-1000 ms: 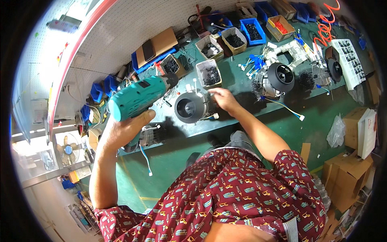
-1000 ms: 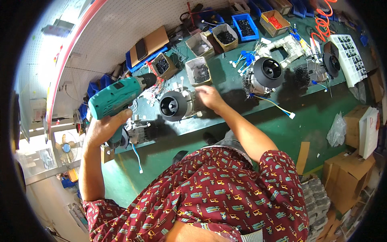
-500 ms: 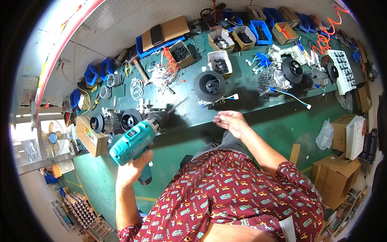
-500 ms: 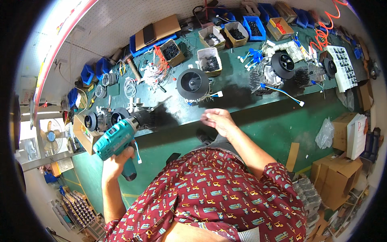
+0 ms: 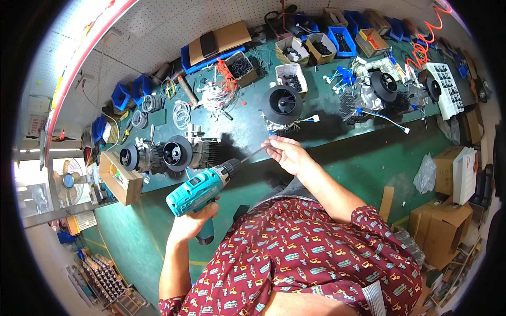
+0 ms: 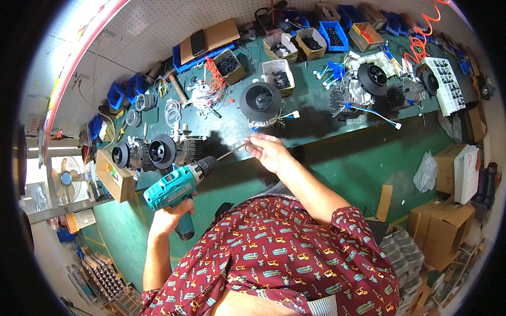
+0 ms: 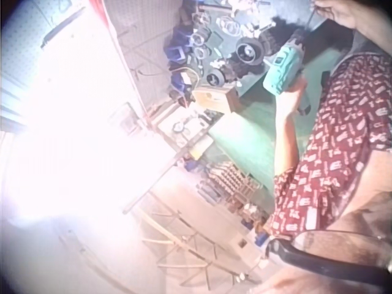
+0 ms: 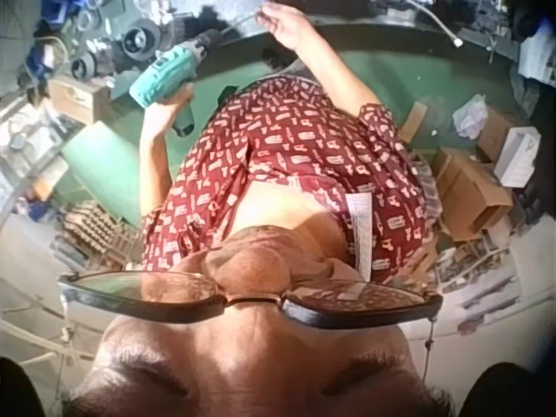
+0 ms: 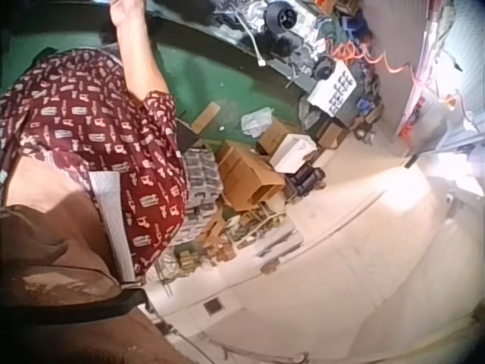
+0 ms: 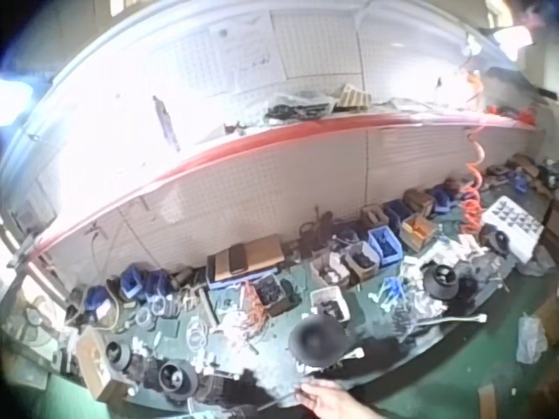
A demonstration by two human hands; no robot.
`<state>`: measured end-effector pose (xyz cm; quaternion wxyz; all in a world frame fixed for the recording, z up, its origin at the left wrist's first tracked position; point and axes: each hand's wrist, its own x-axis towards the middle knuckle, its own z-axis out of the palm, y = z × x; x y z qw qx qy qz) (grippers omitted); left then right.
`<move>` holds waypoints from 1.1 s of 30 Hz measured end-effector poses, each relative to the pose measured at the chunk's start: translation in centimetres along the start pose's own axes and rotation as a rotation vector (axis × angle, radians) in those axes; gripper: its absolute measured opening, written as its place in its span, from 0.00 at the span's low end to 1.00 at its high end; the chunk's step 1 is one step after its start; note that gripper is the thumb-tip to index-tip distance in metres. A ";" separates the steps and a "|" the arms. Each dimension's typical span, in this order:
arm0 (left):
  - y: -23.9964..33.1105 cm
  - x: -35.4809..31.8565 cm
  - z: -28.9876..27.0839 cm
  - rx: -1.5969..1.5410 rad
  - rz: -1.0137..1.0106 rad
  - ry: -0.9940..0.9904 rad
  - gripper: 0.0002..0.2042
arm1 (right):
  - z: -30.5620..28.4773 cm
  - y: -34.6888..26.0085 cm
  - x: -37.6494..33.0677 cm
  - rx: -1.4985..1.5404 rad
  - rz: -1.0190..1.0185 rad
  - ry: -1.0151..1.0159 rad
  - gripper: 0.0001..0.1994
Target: The person assembles small electromechanical components on a workbench. They handle cylindrical motor-like parts and use a cordless drill to fasten screws, then place the assembled units on the table.
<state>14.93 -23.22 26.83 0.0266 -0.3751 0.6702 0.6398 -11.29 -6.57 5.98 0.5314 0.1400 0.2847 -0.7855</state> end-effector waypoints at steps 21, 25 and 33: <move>0.0 2.8 0.5 0.327 0.274 0.028 0.06 | 2.1 -0.1 2.2 0.121 0.088 -0.129 0.12; 1.0 3.3 0.3 0.346 0.301 -0.038 0.08 | 1.6 -0.4 2.1 0.137 0.099 -0.185 0.11; 13.1 7.6 -0.5 0.781 0.441 -0.357 0.19 | -2.7 -4.1 -0.1 -1.050 -0.865 0.425 0.08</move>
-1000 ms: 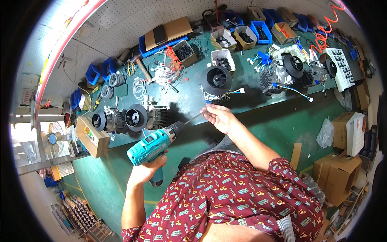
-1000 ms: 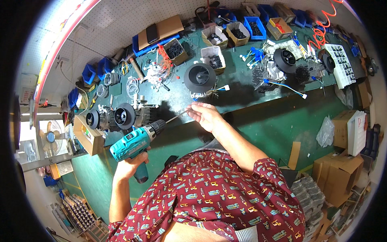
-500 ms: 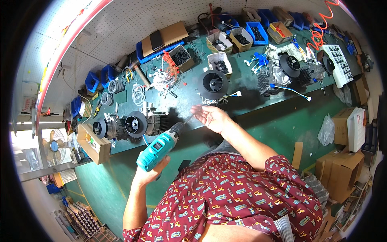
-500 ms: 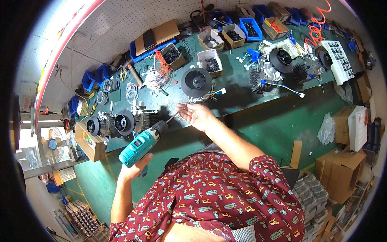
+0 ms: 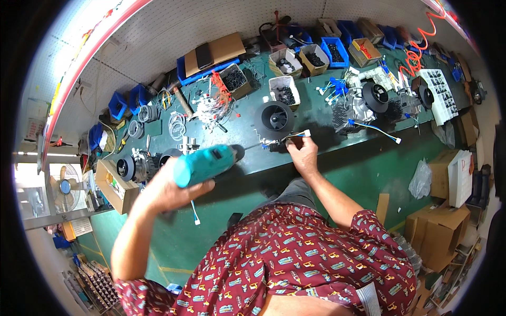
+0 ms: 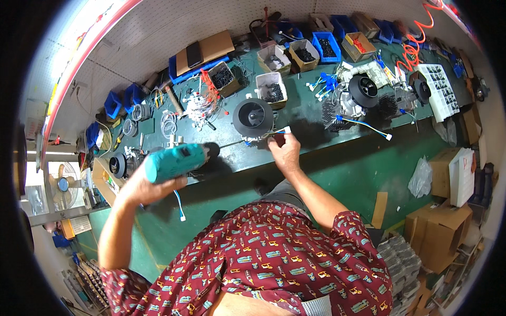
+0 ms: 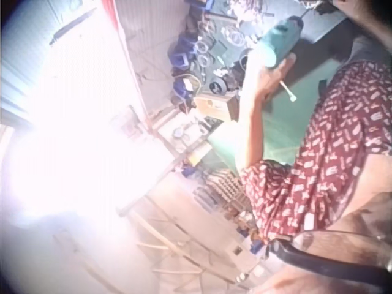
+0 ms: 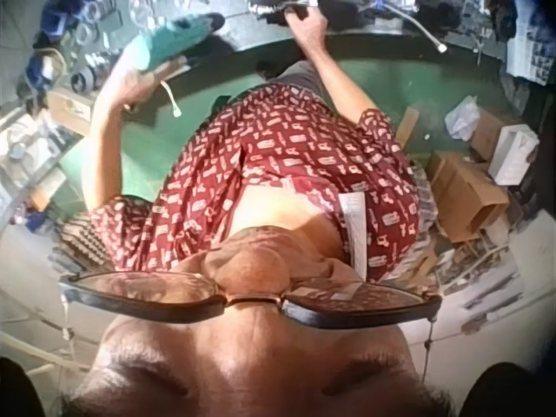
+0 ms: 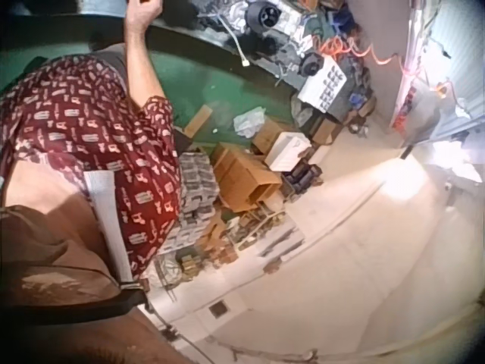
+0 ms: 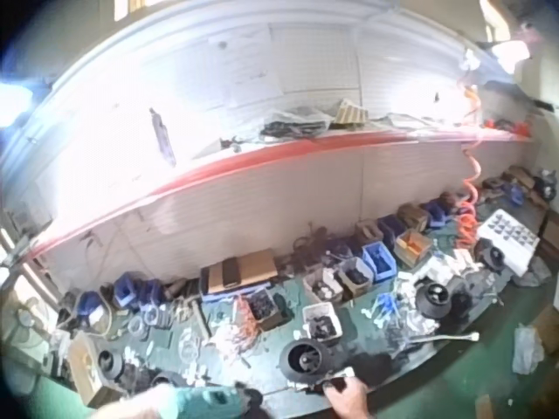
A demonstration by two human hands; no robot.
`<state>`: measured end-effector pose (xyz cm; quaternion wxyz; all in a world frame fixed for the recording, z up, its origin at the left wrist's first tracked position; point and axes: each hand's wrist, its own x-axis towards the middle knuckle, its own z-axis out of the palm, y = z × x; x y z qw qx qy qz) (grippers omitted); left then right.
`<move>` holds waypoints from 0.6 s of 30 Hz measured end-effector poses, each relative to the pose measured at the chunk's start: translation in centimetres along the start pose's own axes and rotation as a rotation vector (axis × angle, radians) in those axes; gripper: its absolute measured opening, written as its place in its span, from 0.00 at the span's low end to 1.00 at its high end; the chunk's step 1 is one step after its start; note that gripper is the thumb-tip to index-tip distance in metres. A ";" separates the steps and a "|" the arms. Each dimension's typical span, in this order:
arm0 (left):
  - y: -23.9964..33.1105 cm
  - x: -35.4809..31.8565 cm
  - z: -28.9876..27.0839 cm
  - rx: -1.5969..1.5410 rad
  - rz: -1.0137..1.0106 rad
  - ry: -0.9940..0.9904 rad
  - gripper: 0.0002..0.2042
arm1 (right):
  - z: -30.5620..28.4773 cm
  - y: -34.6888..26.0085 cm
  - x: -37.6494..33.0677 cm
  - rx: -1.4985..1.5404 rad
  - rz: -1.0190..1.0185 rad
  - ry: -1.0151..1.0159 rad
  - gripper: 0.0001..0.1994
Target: The person assembles small electromechanical components on a workbench. They handle cylindrical motor-like parts and use a cordless drill to fasten screws, then place the assembled units on the table.
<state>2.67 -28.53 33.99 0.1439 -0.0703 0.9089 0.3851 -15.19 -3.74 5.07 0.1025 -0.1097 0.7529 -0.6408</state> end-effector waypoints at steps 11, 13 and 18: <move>5.4 8.7 -4.2 0.184 -0.013 -0.300 0.19 | -1.8 1.2 2.9 -0.530 -0.329 -0.169 0.11; 4.5 8.7 -4.3 0.242 0.040 -0.276 0.18 | -1.9 1.1 3.0 -0.549 -0.467 -0.178 0.11; 5.1 9.1 -4.2 0.182 -0.060 -0.272 0.20 | -2.3 0.4 2.7 -0.476 -0.329 -0.184 0.06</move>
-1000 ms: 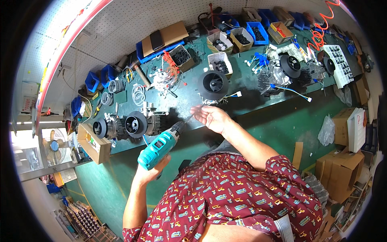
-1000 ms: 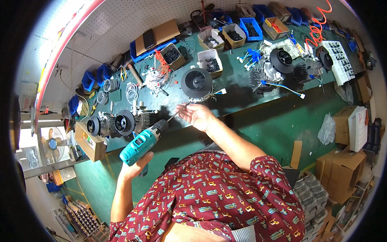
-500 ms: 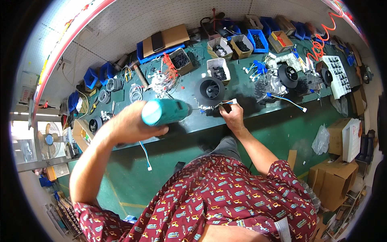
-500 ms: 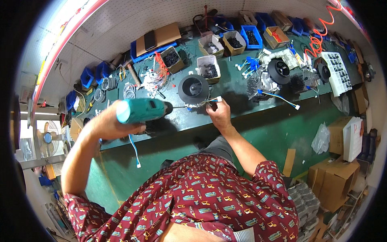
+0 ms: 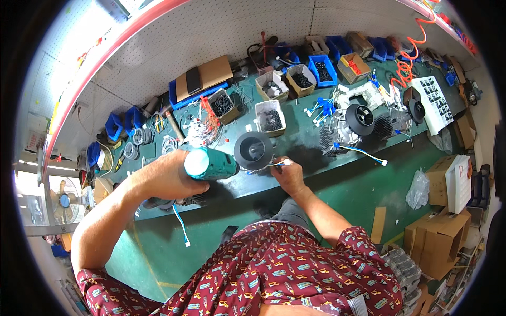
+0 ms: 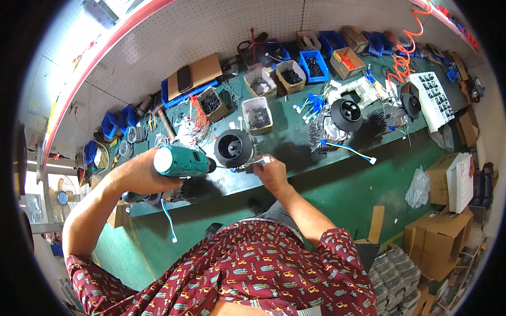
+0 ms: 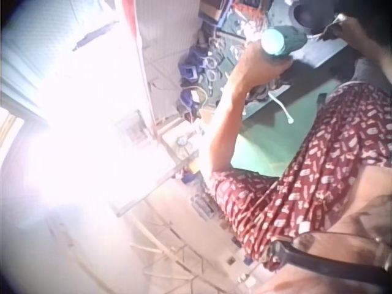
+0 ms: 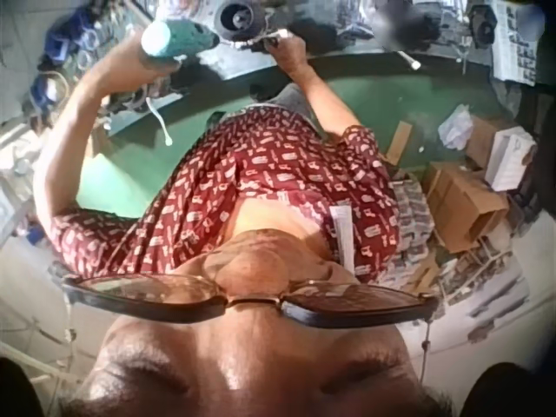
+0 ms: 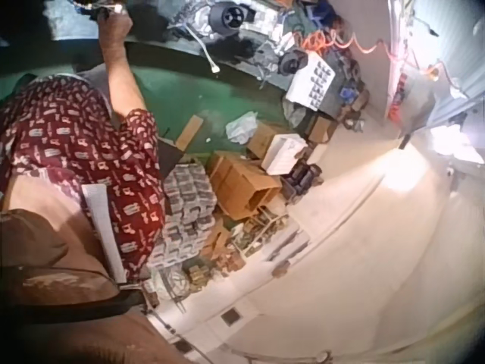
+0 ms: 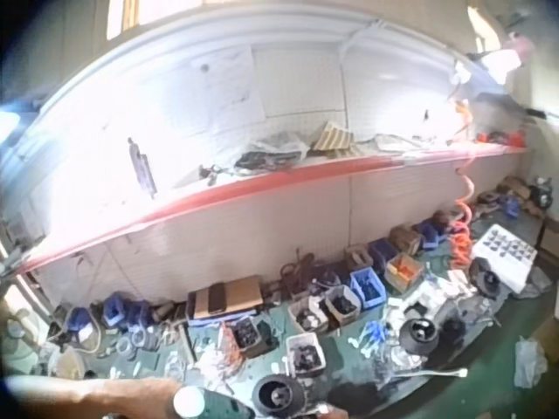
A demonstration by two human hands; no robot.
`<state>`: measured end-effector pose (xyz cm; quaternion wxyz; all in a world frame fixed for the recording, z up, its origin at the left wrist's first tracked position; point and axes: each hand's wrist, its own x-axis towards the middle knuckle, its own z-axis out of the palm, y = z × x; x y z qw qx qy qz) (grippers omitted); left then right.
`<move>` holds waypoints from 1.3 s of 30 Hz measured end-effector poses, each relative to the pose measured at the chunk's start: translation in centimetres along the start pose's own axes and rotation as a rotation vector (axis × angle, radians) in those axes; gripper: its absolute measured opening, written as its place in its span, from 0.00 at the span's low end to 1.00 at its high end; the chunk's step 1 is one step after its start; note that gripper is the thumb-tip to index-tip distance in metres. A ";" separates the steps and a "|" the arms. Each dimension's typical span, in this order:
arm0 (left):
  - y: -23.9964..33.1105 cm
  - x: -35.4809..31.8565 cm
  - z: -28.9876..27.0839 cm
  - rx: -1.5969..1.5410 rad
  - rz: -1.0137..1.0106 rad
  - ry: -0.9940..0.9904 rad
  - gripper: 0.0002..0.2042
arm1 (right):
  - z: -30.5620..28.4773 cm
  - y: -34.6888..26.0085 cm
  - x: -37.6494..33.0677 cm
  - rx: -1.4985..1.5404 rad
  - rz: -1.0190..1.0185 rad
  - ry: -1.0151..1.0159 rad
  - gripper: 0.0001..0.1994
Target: The person assembles small electromechanical components on a workbench. They handle cylindrical motor-like parts and use a cordless drill to fasten screws, then place the assembled units on the table.
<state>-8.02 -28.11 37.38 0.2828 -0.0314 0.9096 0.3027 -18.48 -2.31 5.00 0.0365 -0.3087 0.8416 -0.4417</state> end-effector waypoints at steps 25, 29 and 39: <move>0.0 -7.3 2.8 -0.278 -0.255 0.226 0.15 | -3.5 2.3 3.0 0.114 -0.149 0.058 0.09; -1.2 -8.6 7.9 -0.385 -0.346 0.375 0.18 | -4.4 -1.1 13.3 0.215 -0.173 0.139 0.04; -2.3 -8.4 18.8 -0.793 -0.611 0.380 0.25 | 19.3 -1.4 34.5 -0.227 -0.435 -0.777 0.15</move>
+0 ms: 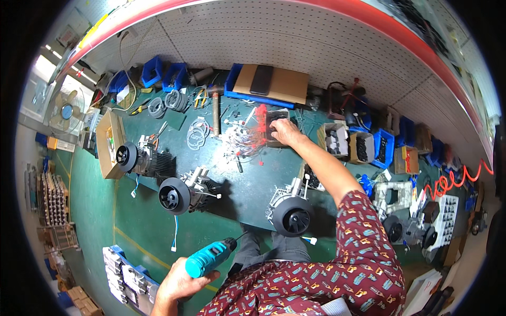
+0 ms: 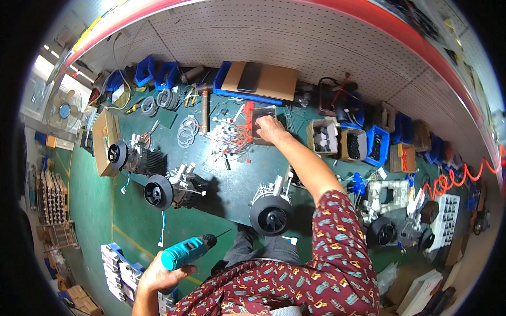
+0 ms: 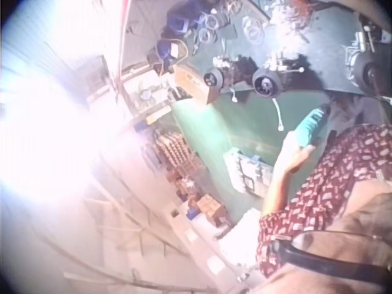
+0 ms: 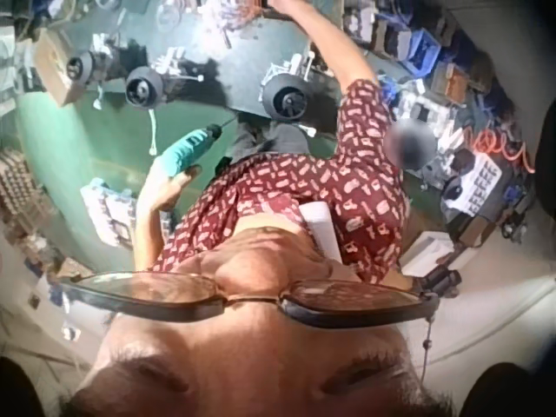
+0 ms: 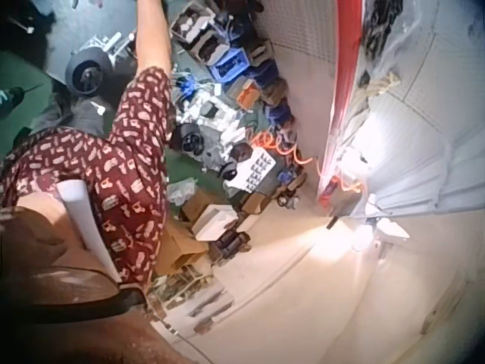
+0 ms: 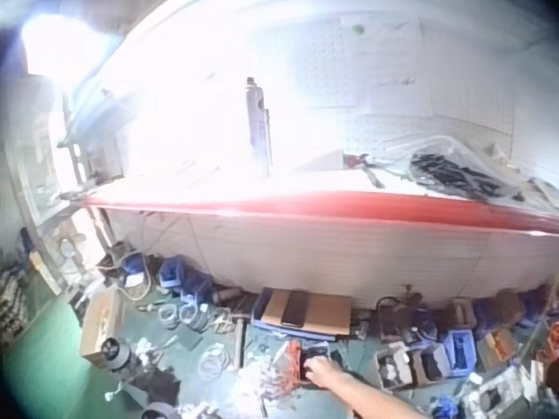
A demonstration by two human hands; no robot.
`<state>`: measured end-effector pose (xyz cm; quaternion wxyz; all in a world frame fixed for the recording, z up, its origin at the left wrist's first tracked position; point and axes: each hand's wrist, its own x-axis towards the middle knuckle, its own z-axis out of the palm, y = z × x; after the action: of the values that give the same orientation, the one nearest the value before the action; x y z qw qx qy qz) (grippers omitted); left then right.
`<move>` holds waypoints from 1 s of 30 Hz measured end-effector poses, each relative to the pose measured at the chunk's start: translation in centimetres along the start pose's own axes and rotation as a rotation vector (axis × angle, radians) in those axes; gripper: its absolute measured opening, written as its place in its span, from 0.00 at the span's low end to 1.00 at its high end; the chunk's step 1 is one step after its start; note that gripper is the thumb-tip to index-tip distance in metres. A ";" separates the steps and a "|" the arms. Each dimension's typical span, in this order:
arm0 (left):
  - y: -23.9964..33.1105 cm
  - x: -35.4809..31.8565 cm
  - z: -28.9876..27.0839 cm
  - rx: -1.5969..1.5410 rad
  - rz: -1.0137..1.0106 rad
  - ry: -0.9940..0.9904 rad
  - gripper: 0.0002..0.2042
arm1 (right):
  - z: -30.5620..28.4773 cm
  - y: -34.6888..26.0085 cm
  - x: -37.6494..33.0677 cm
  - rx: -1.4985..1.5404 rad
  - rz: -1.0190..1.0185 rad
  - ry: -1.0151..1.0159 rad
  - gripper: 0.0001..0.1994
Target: The person assembles small electromechanical components on a workbench. They handle cylindrical motor-like parts and use a cordless drill to fasten screws, then place the assembled units on the table.
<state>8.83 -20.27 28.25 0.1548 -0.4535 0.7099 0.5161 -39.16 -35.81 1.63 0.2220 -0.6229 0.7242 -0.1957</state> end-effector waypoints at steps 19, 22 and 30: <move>-3.6 -0.4 1.3 -0.150 0.014 0.157 0.18 | 0.6 1.9 1.3 0.733 0.402 0.239 0.06; -3.1 -0.6 0.0 -0.152 0.066 0.137 0.21 | -2.5 1.1 -1.5 1.297 0.500 0.253 0.08; 2.6 -1.9 -3.7 -0.388 0.363 0.209 0.21 | -8.9 -2.2 -18.7 1.910 0.314 0.327 0.08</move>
<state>8.71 -22.42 32.61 -0.1038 -0.3910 0.6795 0.6120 -40.04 -17.60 11.63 0.5529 -0.0429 0.3578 -0.7513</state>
